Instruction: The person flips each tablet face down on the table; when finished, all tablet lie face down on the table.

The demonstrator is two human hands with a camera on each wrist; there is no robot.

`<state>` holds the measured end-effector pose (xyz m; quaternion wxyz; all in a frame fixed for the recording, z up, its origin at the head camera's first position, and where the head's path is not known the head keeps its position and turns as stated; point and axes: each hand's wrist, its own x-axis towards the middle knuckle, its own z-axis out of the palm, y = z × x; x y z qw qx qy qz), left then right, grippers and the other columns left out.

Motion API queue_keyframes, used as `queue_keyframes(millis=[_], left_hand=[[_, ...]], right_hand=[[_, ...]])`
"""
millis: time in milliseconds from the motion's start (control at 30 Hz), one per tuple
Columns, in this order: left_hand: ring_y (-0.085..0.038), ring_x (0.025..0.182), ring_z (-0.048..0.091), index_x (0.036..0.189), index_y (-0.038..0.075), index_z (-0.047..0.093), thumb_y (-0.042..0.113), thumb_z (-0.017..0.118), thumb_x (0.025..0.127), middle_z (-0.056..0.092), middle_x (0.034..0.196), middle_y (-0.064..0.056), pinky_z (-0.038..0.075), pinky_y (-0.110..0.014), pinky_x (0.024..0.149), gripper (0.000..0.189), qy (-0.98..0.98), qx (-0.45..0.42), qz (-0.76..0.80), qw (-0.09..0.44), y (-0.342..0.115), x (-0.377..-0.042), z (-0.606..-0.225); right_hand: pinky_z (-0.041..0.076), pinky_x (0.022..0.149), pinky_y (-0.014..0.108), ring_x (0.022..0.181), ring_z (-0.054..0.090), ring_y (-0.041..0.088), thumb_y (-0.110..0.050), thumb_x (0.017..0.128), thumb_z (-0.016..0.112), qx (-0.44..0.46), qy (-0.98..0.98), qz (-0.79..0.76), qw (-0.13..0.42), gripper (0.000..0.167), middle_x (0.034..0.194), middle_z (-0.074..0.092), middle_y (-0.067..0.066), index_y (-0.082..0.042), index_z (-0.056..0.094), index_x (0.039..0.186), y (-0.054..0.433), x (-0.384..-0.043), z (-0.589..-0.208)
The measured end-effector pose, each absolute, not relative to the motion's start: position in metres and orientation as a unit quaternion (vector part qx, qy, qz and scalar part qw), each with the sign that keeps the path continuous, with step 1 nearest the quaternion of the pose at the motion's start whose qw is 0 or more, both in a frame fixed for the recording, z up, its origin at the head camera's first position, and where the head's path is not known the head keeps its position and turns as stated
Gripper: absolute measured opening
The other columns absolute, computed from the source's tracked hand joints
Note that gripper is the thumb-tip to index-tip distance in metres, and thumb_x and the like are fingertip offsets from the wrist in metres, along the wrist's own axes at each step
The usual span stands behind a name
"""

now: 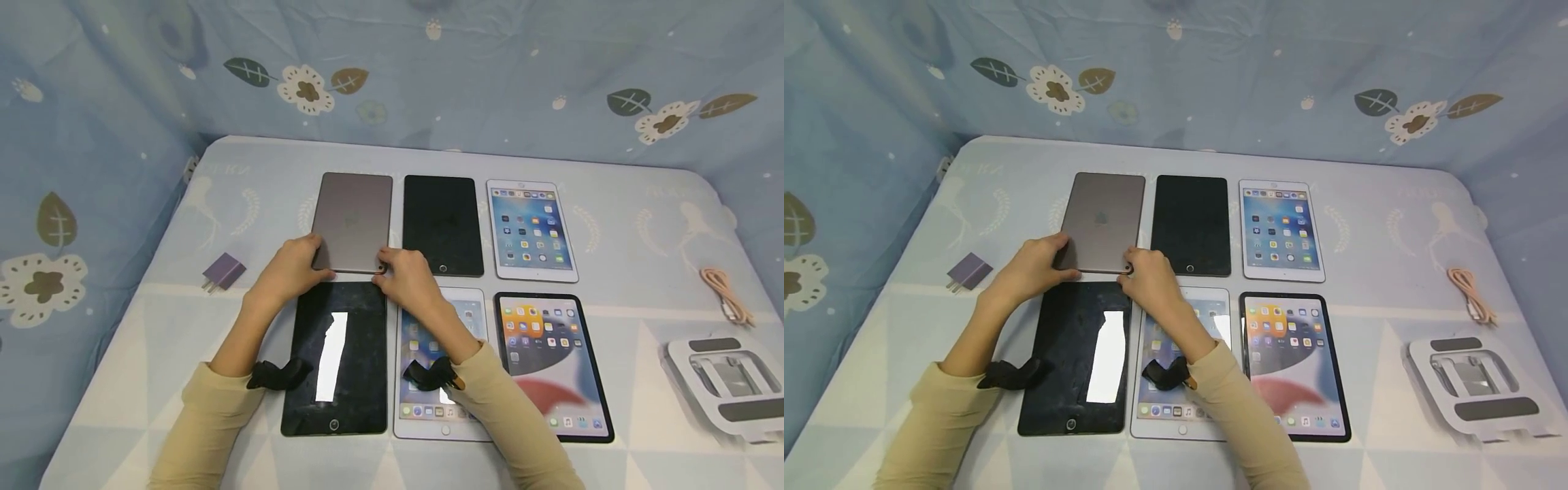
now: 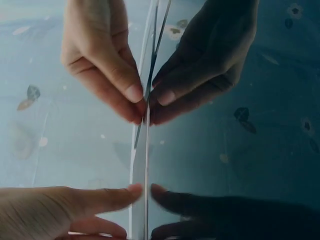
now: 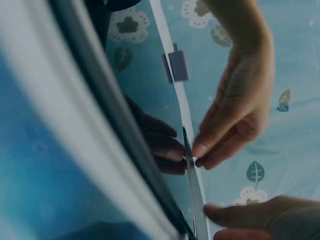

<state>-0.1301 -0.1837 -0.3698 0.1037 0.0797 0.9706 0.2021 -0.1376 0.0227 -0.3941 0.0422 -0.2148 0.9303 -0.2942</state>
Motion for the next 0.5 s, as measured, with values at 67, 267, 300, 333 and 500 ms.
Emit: queue_keyframes(millis=[67,267,300,333,500], left_hand=[[-0.042,0.111,0.059,0.126,-0.013,0.052,0.020,0.074,0.084,0.059,0.124,-0.029,0.048,-0.050,0.093,0.058,0.971,0.083,0.197,0.103,-0.174,-0.131,-0.366],[-0.040,0.121,0.055,0.131,-0.011,0.051,0.024,0.073,0.086,0.054,0.134,-0.026,0.046,-0.047,0.099,0.061,0.966,0.143,0.191,0.102,-0.135,-0.145,-0.361],[-0.038,0.119,0.057,0.129,-0.010,0.053,0.025,0.073,0.086,0.056,0.132,-0.025,0.047,-0.046,0.098,0.059,0.965,0.152,0.189,0.103,-0.129,-0.147,-0.361],[-0.037,0.117,0.058,0.128,-0.010,0.054,0.025,0.073,0.086,0.058,0.129,-0.024,0.048,-0.045,0.096,0.058,0.963,0.160,0.188,0.106,-0.123,-0.149,-0.362],[-0.033,0.111,0.062,0.128,-0.009,0.054,0.026,0.074,0.085,0.062,0.123,-0.023,0.051,-0.042,0.092,0.059,0.959,0.193,0.169,0.119,-0.099,-0.156,-0.368]], right_hand=[[0.050,0.096,0.040,0.117,0.061,0.031,-0.016,0.083,0.075,-0.215,0.926,-0.307,0.050,0.038,0.128,0.063,0.015,0.001,0.068,0.116,0.028,-0.137,-0.392],[0.044,0.104,0.042,0.127,0.053,0.033,-0.021,0.084,0.074,-0.186,0.929,-0.317,0.052,0.054,0.136,0.056,0.018,0.003,0.057,0.130,0.056,-0.140,-0.387],[0.043,0.105,0.043,0.129,0.051,0.033,-0.022,0.085,0.074,-0.177,0.931,-0.315,0.055,0.055,0.138,0.054,0.018,0.002,0.055,0.131,0.061,-0.141,-0.387],[0.041,0.107,0.044,0.131,0.049,0.034,-0.023,0.085,0.073,-0.167,0.933,-0.313,0.059,0.056,0.140,0.052,0.018,0.002,0.054,0.133,0.067,-0.141,-0.387],[0.038,0.109,0.048,0.133,0.045,0.037,-0.024,0.085,0.073,-0.128,0.944,-0.297,0.060,0.059,0.142,0.048,0.021,0.002,0.052,0.134,0.094,-0.145,-0.387]])
